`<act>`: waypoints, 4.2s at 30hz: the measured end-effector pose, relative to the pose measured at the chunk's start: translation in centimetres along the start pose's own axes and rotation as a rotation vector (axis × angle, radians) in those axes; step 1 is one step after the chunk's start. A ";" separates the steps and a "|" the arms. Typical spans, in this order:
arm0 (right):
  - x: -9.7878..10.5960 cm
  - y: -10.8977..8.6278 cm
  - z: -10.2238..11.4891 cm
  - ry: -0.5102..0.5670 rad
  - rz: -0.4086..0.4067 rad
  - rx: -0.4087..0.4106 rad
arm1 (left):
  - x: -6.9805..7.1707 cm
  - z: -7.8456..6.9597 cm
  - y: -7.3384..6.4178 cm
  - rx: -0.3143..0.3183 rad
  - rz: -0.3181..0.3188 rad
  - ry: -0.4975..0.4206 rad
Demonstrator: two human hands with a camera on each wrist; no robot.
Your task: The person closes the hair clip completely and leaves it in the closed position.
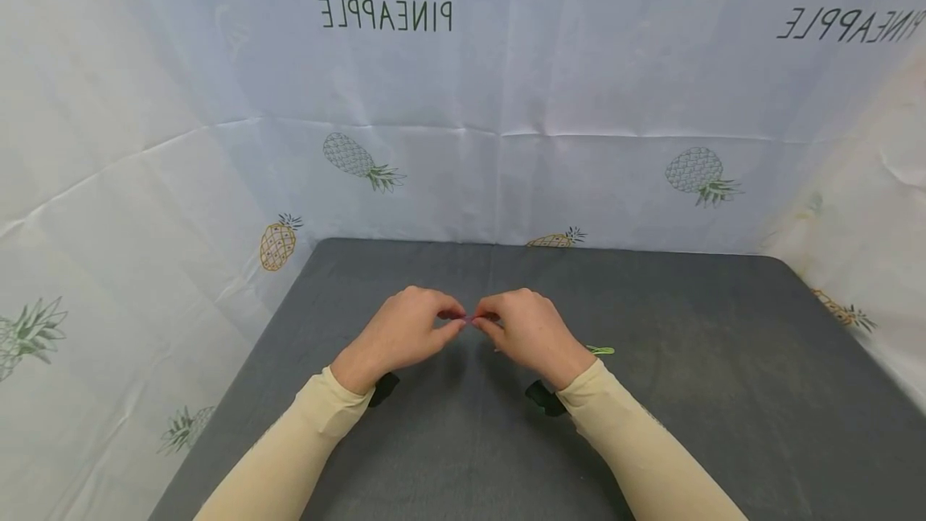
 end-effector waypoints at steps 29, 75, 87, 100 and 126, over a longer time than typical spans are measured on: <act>0.5 -0.4 0.3 0.011 -0.017 0.043 | 0.1 -0.4 -0.2 0.005 -0.006 0.015; 0.1 -0.3 0.3 -0.020 -0.007 0.079 | -0.3 -0.4 0.1 -0.010 -0.003 0.045; -0.1 -0.3 0.4 -0.008 0.003 0.105 | -0.3 -0.3 0.1 0.006 0.013 0.031; 0.3 -0.4 0.6 -0.032 -0.017 0.124 | -0.3 -0.3 0.2 0.002 0.004 -0.006; 0.4 -0.3 0.5 -0.015 -0.024 0.123 | -0.7 0.2 0.2 -0.006 0.048 -0.093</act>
Point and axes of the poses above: each hand's wrist, its own y-axis towards the middle knuckle, its own x-axis out of the back of the hand, z = x × y, the point moved 9 cm from there along y, towards the middle knuckle, and after that the axes turned 11 degrees about y, right-handed, at the moved point
